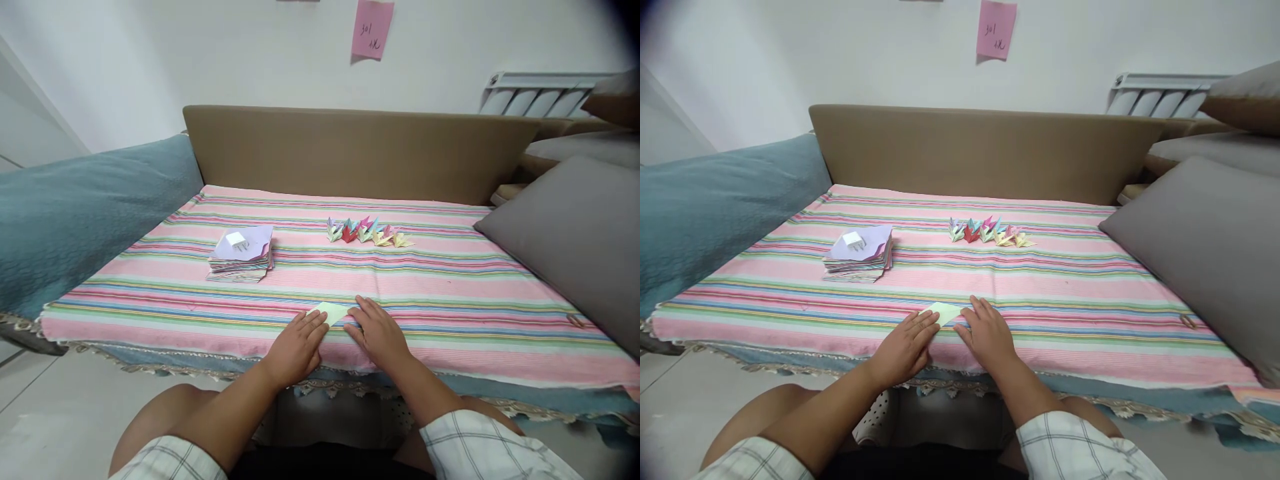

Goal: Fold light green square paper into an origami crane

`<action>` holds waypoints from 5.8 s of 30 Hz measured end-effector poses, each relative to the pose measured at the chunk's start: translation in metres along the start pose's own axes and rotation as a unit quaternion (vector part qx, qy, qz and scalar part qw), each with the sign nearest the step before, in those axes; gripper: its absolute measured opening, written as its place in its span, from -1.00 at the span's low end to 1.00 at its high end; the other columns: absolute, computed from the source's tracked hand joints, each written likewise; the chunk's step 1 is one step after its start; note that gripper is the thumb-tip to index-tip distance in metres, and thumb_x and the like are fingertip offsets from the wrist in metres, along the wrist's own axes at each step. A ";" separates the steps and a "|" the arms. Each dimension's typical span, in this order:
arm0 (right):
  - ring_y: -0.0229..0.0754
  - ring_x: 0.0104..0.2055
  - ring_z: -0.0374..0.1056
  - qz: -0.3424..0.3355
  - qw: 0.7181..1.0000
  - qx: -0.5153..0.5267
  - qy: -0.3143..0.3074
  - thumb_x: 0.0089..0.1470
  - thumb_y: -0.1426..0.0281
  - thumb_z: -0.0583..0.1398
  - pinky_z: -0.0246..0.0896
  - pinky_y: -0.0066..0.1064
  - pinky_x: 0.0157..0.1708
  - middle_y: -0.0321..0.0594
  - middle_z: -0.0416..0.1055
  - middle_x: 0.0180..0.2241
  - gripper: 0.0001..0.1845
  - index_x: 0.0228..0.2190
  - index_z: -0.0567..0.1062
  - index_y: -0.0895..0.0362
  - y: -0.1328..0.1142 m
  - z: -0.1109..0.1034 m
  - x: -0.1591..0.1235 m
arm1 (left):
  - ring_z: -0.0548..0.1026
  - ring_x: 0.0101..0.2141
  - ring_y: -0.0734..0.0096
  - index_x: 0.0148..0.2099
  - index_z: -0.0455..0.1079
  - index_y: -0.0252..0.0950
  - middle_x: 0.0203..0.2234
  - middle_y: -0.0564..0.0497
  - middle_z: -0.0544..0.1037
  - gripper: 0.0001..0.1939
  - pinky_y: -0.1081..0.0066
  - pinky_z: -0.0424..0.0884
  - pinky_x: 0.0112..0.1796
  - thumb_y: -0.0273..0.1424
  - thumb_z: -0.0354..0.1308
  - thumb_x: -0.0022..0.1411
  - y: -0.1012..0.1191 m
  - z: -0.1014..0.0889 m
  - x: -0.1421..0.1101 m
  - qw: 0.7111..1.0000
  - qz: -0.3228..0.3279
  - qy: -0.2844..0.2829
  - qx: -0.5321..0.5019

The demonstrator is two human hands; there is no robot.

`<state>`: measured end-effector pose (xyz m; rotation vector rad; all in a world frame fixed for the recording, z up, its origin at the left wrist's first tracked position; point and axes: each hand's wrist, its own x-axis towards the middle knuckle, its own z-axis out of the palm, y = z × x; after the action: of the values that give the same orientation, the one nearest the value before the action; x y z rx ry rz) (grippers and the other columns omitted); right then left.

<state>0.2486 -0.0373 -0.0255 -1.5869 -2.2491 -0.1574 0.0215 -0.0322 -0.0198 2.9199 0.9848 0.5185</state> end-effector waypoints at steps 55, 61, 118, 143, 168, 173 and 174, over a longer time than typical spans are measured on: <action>-0.14 -0.03 0.29 -0.028 0.978 0.205 0.025 0.04 0.57 -0.03 0.16 -0.15 0.03 -0.20 0.46 -0.12 -0.36 0.18 0.05 0.14 -0.027 0.018 0.036 | 0.20 0.02 -0.02 -0.01 0.26 -0.27 0.16 -0.16 0.19 -0.52 0.03 0.19 -0.03 -0.46 0.12 -0.07 0.010 -0.011 0.015 0.998 -0.043 -0.035 0.028; -0.17 -0.05 0.31 -0.025 0.981 0.192 0.023 0.02 0.57 -0.02 0.17 -0.18 0.01 -0.21 0.47 -0.13 -0.36 0.17 0.08 0.13 -0.028 0.015 0.036 | 0.22 0.01 0.00 0.05 0.22 -0.27 0.06 -0.17 0.29 -0.45 0.05 0.18 -0.02 -0.47 0.10 -0.07 0.006 -0.013 0.014 0.999 -0.017 -0.027 0.016; -0.12 -0.26 0.28 0.048 0.997 -0.031 0.056 0.02 0.50 0.09 0.06 -0.30 -0.21 -0.19 0.46 -0.35 -0.78 -0.33 0.52 0.11 -0.005 -0.005 0.007 | 0.21 0.06 0.04 0.19 0.17 -0.26 0.17 -0.05 0.25 -0.33 0.10 0.20 -0.01 -0.44 0.05 -0.04 -0.002 -0.009 0.009 0.998 -0.025 -0.037 0.032; -0.01 0.30 -0.18 -0.033 0.990 0.000 -0.139 0.10 -0.13 -0.16 -0.31 0.08 0.21 -0.06 -0.11 0.27 -0.14 0.23 -0.02 0.17 -0.020 0.009 0.005 | 0.10 0.20 0.14 0.22 0.14 -0.22 0.23 -0.08 0.15 -0.40 0.09 -0.03 0.16 -0.35 0.08 0.10 0.001 -0.006 0.002 0.996 -0.048 -0.042 0.063; 0.01 0.31 -0.22 -0.005 0.987 -0.010 -0.158 0.11 -0.07 -0.08 -0.29 0.10 0.20 -0.09 -0.15 0.28 -0.18 0.24 -0.06 0.14 -0.019 0.006 0.005 | 0.31 0.08 0.12 0.02 0.39 -0.13 0.07 -0.05 0.40 -0.56 0.06 0.17 0.07 -0.05 0.01 0.20 -0.030 -0.041 -0.015 0.988 -0.150 -0.036 0.029; 0.02 0.31 -0.22 -0.003 0.988 -0.009 -0.156 0.11 -0.08 -0.08 -0.30 0.11 0.20 -0.08 -0.14 0.28 -0.18 0.24 -0.04 0.14 -0.019 0.006 0.006 | 0.37 0.02 0.22 0.00 0.39 -0.22 0.05 -0.10 0.41 -0.68 0.12 0.26 0.02 -0.30 -0.07 0.30 -0.025 -0.028 0.015 0.987 -0.142 0.068 0.020; 0.02 0.31 -0.22 -0.003 0.987 -0.010 -0.157 0.11 -0.08 -0.08 -0.30 0.11 0.20 -0.08 -0.14 0.28 -0.18 0.24 -0.04 0.15 -0.020 0.006 0.006 | 0.37 0.02 0.21 0.01 0.39 -0.21 0.08 -0.11 0.38 -0.68 0.13 0.27 0.01 -0.32 -0.05 0.29 -0.022 -0.023 0.021 0.989 -0.127 0.067 0.026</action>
<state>0.2275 -0.0376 -0.0261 -1.7166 -2.4925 0.0766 0.0166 -0.0043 0.0056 2.7726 1.3828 0.6890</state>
